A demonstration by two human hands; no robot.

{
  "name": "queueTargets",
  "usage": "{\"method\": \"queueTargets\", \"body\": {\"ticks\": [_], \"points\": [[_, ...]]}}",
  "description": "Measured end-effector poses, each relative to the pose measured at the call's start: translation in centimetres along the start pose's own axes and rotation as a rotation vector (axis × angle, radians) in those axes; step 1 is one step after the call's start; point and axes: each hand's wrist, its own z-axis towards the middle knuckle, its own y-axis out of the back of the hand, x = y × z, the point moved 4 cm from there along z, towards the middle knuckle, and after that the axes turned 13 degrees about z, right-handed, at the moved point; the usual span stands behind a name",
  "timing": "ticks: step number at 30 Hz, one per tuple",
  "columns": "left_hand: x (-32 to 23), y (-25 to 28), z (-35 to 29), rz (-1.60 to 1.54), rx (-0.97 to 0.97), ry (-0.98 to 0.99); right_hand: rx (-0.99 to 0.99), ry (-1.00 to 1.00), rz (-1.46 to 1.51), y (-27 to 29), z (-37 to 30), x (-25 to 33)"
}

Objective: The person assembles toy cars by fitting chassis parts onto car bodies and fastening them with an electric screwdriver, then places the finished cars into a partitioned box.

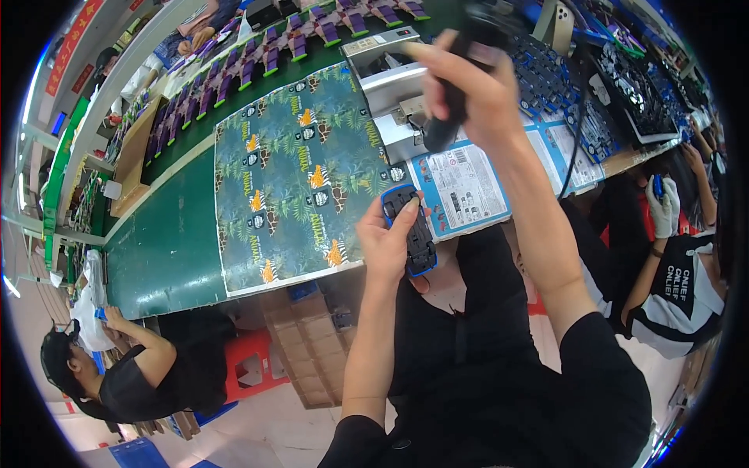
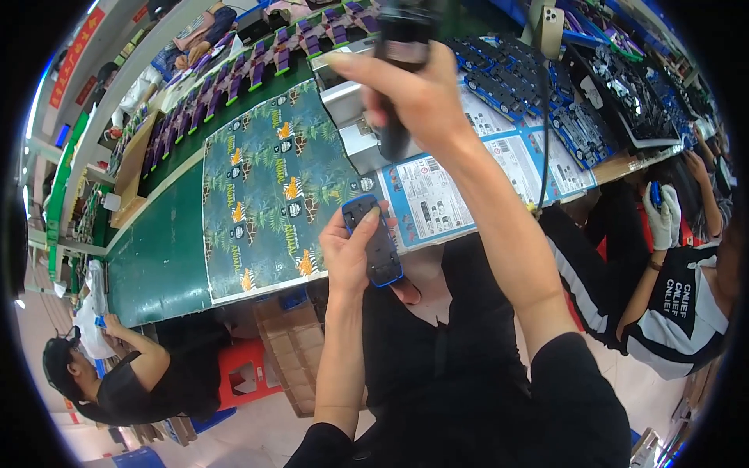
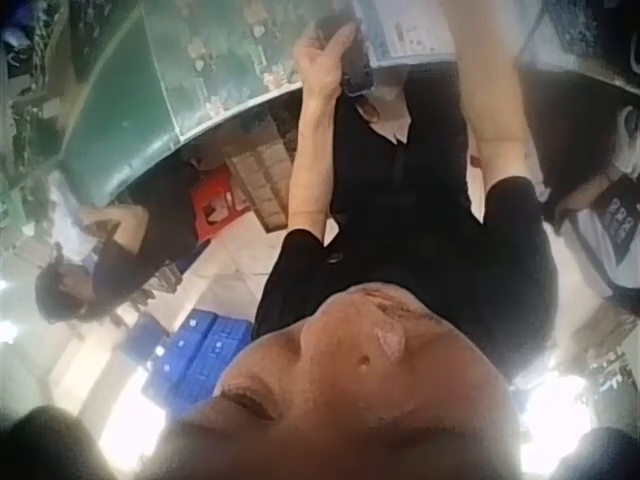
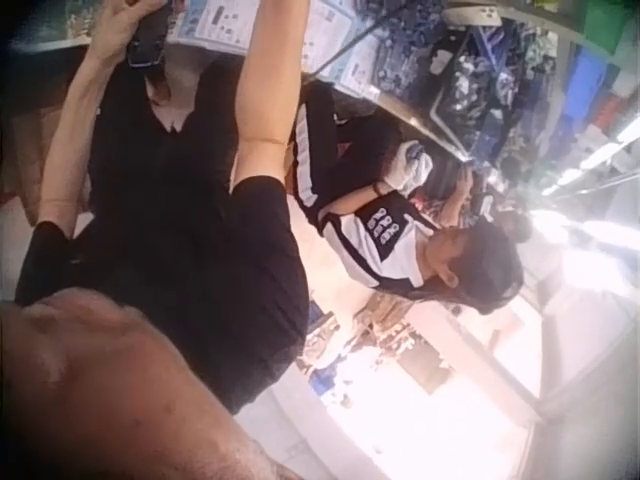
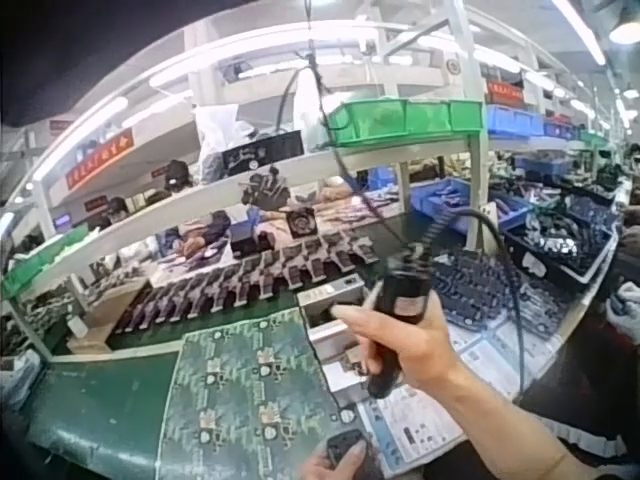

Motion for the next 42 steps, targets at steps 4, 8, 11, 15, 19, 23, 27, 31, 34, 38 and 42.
{"method": "queueTargets", "body": {"ticks": [4, 8, 11, 15, 19, 23, 27, 31, 34, 38, 42], "points": [[-0.3, -0.4, -0.1, 0.065, 0.013, 0.04, 0.037, 0.108, 0.334, 0.1, -4.2, 3.0], [-0.3, -0.4, 0.0, 0.085, 0.015, 0.06, 0.101, 0.17, 0.41, -0.3, -6.4, 2.3], [-0.1, -0.5, 0.0, 0.059, 0.034, 0.048, 0.054, 0.173, 0.376, -0.2, -7.1, 1.3], [0.2, -0.4, 0.0, 0.077, 0.03, 0.039, -0.006, 0.149, 0.351, -0.5, -7.6, 0.1], [-0.2, -0.5, -0.1, 0.132, 0.022, 0.035, 0.089, 0.115, 0.241, -1.7, -8.5, 0.2], [-0.6, -0.4, -0.2, 0.188, 0.025, 0.017, 0.09, 0.06, 0.182, -2.5, -8.6, 0.7], [-0.4, -0.3, -0.1, 0.154, 0.028, 0.017, 0.106, 0.027, 0.142, -2.8, -8.6, 0.7], [-0.6, -0.4, -0.2, 0.172, 0.016, 0.014, 0.073, 0.054, 0.162, -2.6, -8.6, 0.5], [-0.6, -0.5, -0.3, 0.202, -0.001, -0.028, 0.05, 0.06, 0.209, -2.5, -9.1, 0.7], [-0.4, -0.2, 0.0, 0.141, -0.052, -0.069, 0.161, 0.132, 0.224, -2.4, -8.1, 1.3], [-0.2, 2.6, 1.0, -0.49, -0.079, 0.144, 0.101, 0.309, 0.416, 0.6, -4.3, 3.1]]}}
